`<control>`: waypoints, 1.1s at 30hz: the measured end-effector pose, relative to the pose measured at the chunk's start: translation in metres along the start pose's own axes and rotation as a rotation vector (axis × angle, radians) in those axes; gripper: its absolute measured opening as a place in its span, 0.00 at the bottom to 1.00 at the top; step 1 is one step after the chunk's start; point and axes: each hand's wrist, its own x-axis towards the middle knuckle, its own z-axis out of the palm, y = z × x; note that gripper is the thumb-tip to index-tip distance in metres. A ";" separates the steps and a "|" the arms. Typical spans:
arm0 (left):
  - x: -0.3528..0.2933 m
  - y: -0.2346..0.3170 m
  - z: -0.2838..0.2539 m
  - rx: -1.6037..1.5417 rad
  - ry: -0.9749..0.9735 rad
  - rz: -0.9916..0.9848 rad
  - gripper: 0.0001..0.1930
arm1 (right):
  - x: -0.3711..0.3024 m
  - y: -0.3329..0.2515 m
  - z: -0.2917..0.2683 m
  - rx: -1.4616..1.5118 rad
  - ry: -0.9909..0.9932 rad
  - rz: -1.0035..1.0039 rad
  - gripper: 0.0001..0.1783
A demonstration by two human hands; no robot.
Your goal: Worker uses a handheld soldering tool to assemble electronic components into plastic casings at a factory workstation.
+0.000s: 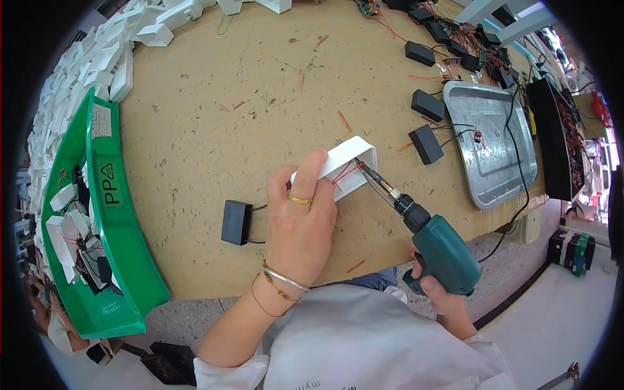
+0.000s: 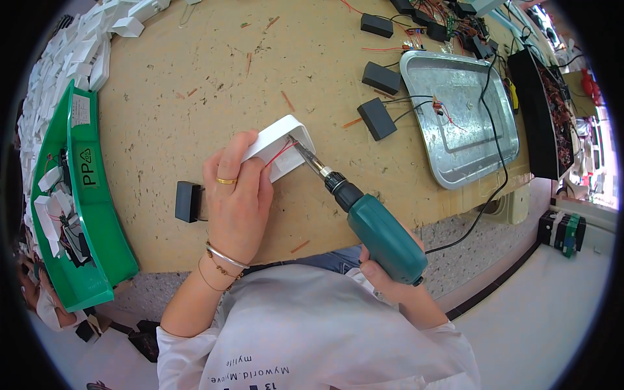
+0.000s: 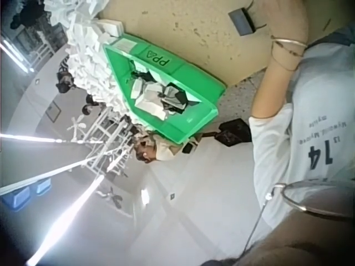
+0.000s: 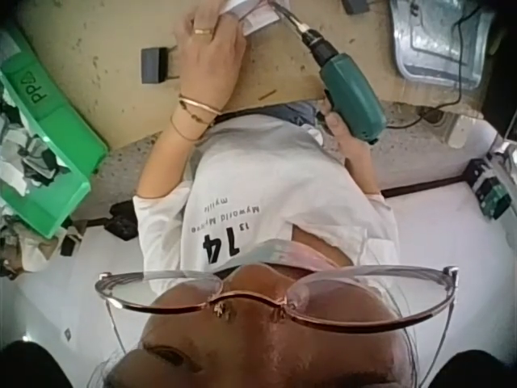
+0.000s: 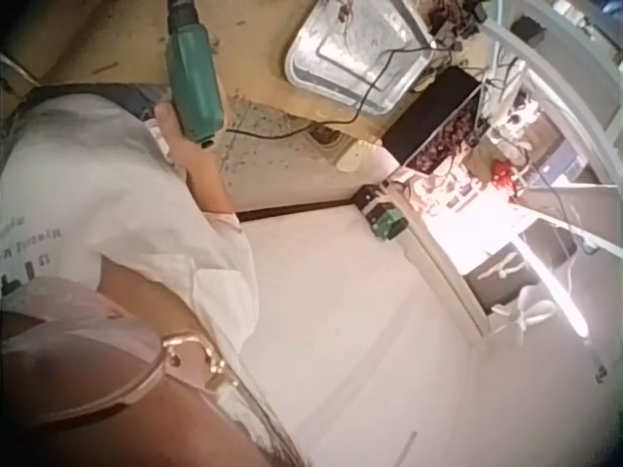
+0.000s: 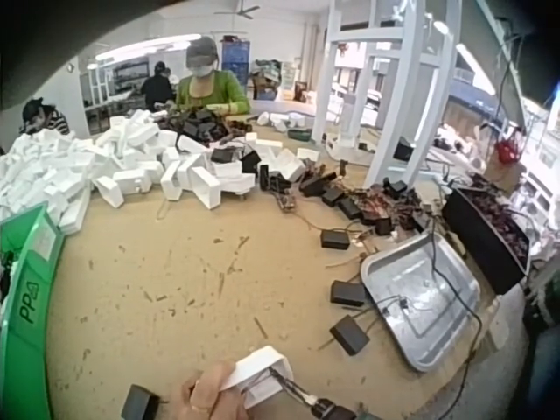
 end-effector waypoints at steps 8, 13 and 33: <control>-0.001 0.000 -0.001 -0.033 0.002 0.009 0.10 | 0.000 0.002 0.000 0.031 -0.004 -0.013 0.37; 0.000 -0.001 -0.002 -0.021 0.002 0.007 0.10 | 0.000 0.003 0.000 0.028 0.002 -0.004 0.37; 0.005 -0.002 -0.006 -0.070 -0.019 0.004 0.11 | 0.000 0.002 -0.002 0.014 -0.040 0.004 0.37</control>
